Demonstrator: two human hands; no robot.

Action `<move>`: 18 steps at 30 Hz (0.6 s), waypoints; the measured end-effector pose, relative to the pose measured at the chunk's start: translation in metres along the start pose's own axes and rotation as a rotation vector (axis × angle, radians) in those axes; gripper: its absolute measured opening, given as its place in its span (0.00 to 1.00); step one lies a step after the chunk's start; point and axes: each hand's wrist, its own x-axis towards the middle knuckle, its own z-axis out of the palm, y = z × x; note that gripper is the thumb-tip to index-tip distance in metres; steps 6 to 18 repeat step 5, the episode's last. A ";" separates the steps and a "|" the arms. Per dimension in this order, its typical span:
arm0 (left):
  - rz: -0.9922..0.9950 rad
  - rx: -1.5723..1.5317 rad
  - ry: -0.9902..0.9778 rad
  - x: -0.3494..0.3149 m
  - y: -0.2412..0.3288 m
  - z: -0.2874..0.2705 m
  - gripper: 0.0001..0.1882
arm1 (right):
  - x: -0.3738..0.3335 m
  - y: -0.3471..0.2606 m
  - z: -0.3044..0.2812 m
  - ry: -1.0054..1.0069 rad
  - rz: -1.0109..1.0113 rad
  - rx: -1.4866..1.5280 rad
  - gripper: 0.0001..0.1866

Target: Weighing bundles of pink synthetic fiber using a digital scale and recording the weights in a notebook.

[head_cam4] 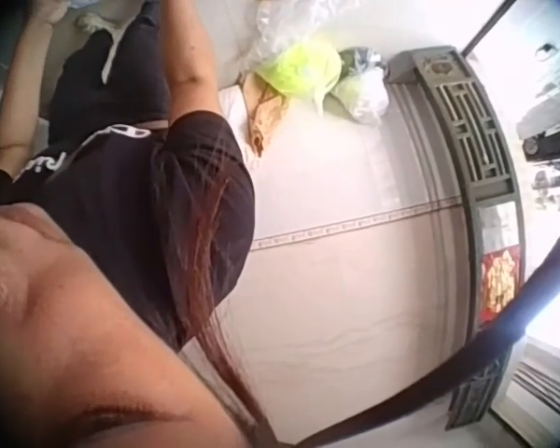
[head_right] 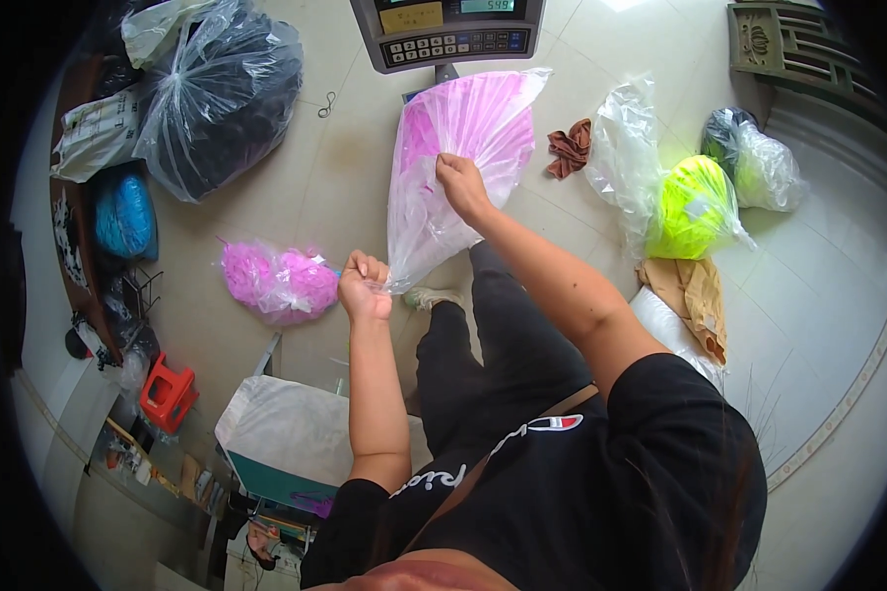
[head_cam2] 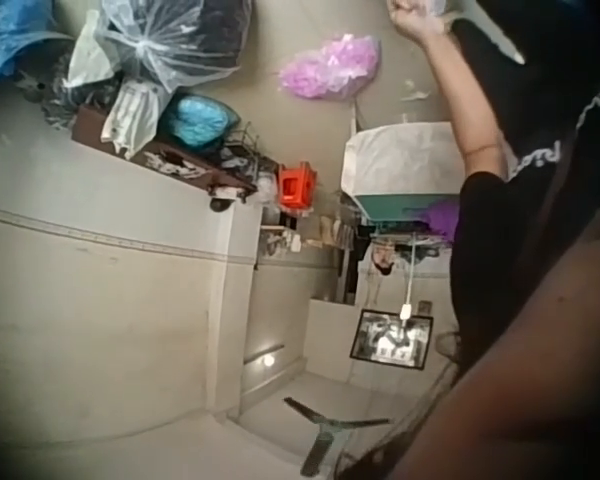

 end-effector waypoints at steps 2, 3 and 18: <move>-0.040 -0.214 -0.057 -0.011 0.004 0.004 0.08 | -0.009 -0.021 -0.005 0.017 -0.085 0.082 0.07; -0.022 -0.215 -0.064 -0.013 0.004 0.008 0.08 | -0.014 -0.031 -0.008 0.045 -0.152 0.159 0.07; -0.103 -0.509 -0.164 -0.017 -0.006 0.019 0.08 | -0.035 -0.047 -0.019 -0.024 0.011 0.390 0.06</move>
